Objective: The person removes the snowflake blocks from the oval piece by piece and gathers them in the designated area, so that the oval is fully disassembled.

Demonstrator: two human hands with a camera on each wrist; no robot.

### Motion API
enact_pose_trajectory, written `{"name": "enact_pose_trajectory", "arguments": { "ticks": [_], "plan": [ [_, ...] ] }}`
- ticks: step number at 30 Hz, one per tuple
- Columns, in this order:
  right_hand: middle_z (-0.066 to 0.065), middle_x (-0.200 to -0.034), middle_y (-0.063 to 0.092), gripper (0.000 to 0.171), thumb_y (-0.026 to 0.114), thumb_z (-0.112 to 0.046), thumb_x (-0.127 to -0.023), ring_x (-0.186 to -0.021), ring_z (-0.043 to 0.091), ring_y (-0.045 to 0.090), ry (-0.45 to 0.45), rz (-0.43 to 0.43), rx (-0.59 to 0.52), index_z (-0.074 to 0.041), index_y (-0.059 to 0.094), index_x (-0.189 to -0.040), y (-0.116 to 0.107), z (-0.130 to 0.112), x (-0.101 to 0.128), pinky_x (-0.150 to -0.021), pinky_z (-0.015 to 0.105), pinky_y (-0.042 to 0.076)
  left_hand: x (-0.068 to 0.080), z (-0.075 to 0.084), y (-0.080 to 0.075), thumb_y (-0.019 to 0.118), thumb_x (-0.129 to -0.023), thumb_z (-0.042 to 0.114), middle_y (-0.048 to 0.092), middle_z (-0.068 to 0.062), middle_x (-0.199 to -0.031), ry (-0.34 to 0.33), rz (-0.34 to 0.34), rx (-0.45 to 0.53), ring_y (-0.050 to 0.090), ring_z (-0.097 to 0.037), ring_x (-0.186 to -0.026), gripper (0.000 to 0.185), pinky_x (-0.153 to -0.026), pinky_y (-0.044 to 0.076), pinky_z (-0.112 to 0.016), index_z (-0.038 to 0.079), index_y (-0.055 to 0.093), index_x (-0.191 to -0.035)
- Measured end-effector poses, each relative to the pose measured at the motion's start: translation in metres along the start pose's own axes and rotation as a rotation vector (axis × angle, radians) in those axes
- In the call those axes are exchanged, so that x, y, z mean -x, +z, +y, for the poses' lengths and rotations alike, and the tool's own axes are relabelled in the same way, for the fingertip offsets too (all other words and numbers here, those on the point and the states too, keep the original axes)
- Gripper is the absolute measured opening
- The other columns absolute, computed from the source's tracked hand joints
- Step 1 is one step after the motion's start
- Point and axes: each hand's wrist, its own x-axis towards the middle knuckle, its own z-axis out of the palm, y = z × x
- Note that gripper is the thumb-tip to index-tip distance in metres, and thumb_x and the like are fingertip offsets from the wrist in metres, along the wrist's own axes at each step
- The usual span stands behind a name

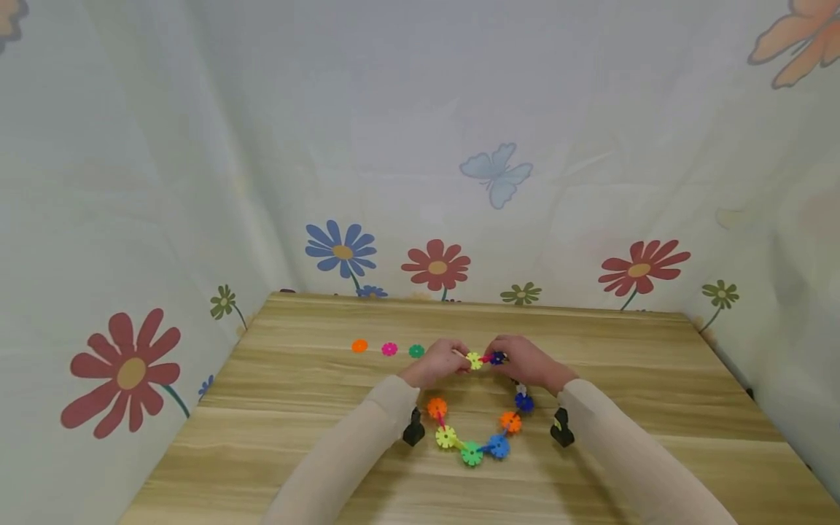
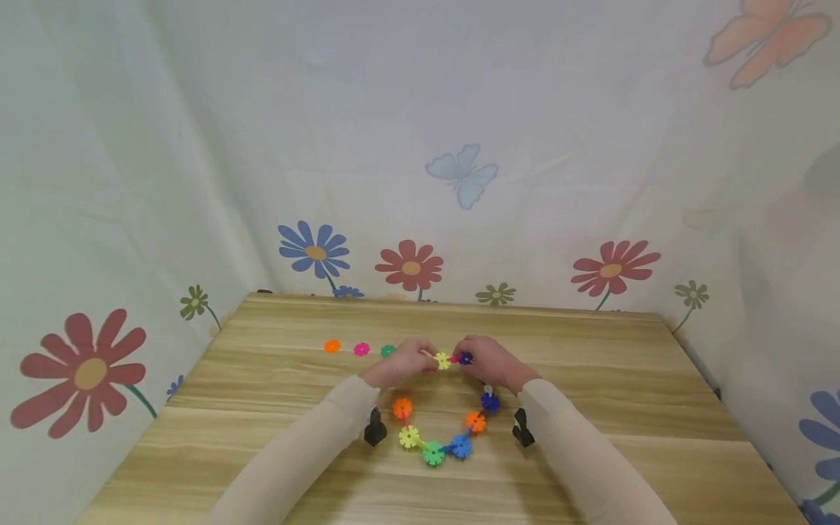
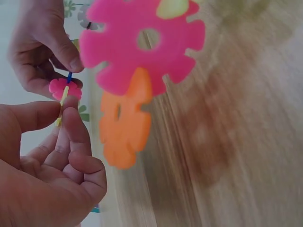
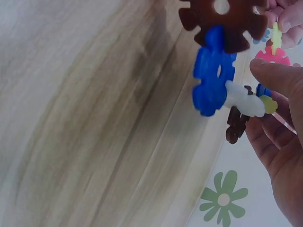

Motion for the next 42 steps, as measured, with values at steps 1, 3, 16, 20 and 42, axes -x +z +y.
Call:
{"name": "enact_pose_trajectory", "arguments": {
  "ticks": [1, 3, 16, 20, 42],
  "plan": [
    [-0.003, -0.095, 0.061, 0.015, 0.074, -0.011, -0.083, -0.083, 0.013, 0.058, -0.006, 0.0, 0.003, -0.012, 0.068, -0.096, 0.001, 0.0, -0.001, -0.079, 0.036, 0.05, 0.001, 0.0, 0.0, 0.063, -0.086, 0.003, 0.065, -0.009, -0.084, 0.001, 0.0, -0.007, 0.062, -0.026, -0.081, 0.015, -0.077, 0.051, -0.038, -0.001, 0.061, -0.101],
    [-0.003, -0.094, 0.061, 0.014, 0.074, -0.011, -0.082, -0.083, 0.013, 0.058, -0.024, 0.002, 0.006, -0.012, 0.068, -0.096, 0.002, 0.001, -0.002, -0.079, 0.037, 0.05, 0.001, -0.001, 0.0, 0.063, -0.086, 0.003, 0.065, -0.008, -0.084, 0.006, 0.0, -0.034, 0.061, -0.026, -0.08, 0.014, -0.076, 0.05, -0.038, -0.001, 0.062, -0.099],
    [0.001, -0.097, 0.063, 0.014, 0.076, -0.008, -0.08, -0.087, 0.018, 0.061, -0.057, 0.011, 0.067, -0.013, 0.069, -0.092, 0.004, 0.002, -0.006, -0.08, 0.038, 0.05, -0.004, -0.01, 0.004, 0.065, -0.087, 0.007, 0.061, -0.007, -0.081, -0.039, -0.014, -0.085, 0.051, -0.019, -0.07, 0.005, -0.061, 0.04, -0.027, 0.004, 0.06, -0.089],
    [0.002, -0.096, 0.063, 0.014, 0.076, -0.007, -0.08, -0.087, 0.018, 0.061, -0.08, 0.019, 0.07, -0.012, 0.069, -0.091, 0.004, 0.002, -0.006, -0.08, 0.039, 0.05, -0.004, -0.01, 0.006, 0.064, -0.088, 0.008, 0.06, -0.009, -0.08, -0.034, -0.014, -0.083, 0.047, -0.017, -0.066, 0.007, -0.058, 0.037, -0.026, 0.003, 0.061, -0.085],
    [0.005, -0.093, 0.065, 0.006, 0.074, -0.006, -0.081, -0.084, 0.02, 0.063, -0.179, 0.132, 0.054, -0.01, 0.07, -0.085, 0.006, 0.003, -0.009, -0.076, 0.035, 0.052, -0.01, -0.01, 0.012, 0.068, -0.086, 0.009, 0.057, -0.004, -0.079, -0.026, 0.074, 0.065, 0.047, -0.019, -0.07, 0.012, -0.059, 0.037, -0.027, 0.004, 0.058, -0.085]
  ]
}}
